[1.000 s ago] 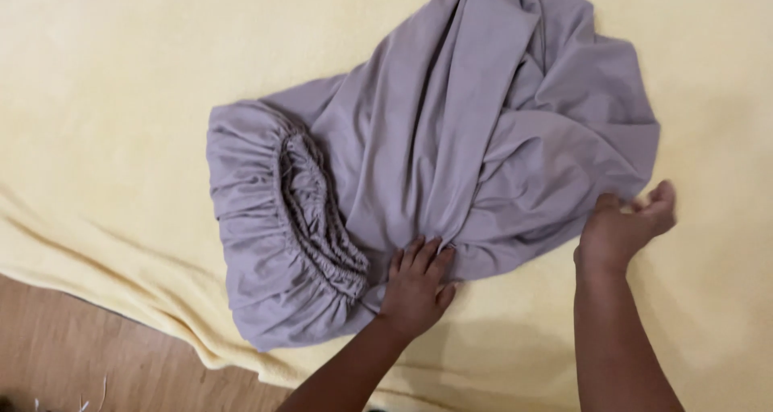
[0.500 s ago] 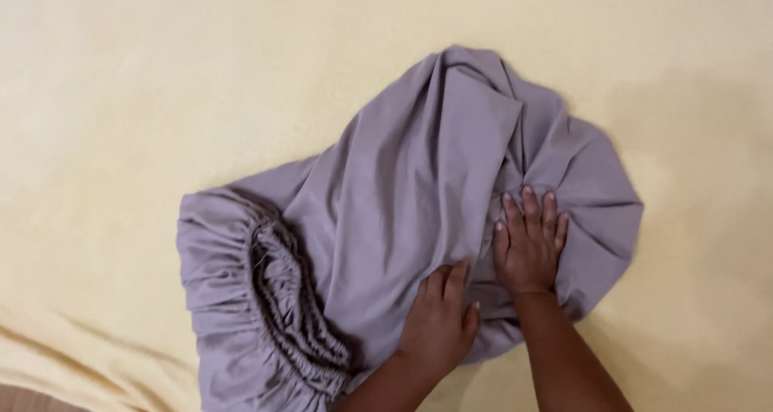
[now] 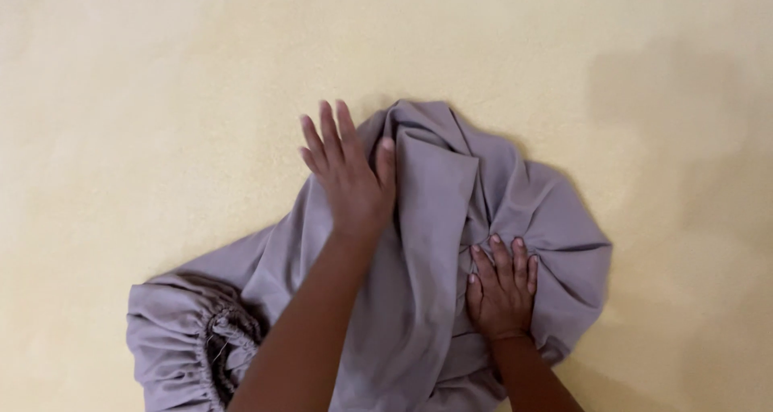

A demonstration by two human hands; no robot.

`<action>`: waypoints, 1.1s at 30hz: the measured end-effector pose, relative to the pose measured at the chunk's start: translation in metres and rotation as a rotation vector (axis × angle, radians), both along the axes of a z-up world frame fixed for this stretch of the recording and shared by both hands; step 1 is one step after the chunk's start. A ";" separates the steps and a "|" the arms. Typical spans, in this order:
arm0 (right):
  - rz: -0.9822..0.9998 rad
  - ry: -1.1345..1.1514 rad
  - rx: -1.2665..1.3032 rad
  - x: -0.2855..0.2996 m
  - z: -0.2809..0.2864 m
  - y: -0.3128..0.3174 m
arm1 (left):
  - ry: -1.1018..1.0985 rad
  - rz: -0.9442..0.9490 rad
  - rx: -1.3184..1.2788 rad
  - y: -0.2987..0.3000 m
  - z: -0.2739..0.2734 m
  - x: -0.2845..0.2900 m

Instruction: The person picks up a grey fitted sheet from a pile of laundry and places it on a yellow bedspread. They unfold the sheet, align the corners, and fold it into a neat rectangular bundle by hand.

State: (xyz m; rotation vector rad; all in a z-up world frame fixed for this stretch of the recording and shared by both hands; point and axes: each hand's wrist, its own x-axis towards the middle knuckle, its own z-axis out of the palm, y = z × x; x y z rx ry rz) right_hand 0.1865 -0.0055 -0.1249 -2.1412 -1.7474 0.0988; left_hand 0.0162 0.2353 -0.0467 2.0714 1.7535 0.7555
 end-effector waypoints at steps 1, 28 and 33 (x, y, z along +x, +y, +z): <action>0.000 -0.003 0.000 0.002 -0.001 0.001 | -0.003 0.000 0.000 0.011 -0.002 0.002; -0.003 0.120 -0.117 -0.016 -0.015 -0.023 | -0.045 -0.707 -0.406 -0.154 0.015 0.084; -0.036 0.144 -0.130 -0.002 -0.021 -0.015 | 0.102 -0.522 -0.272 -0.179 0.030 0.054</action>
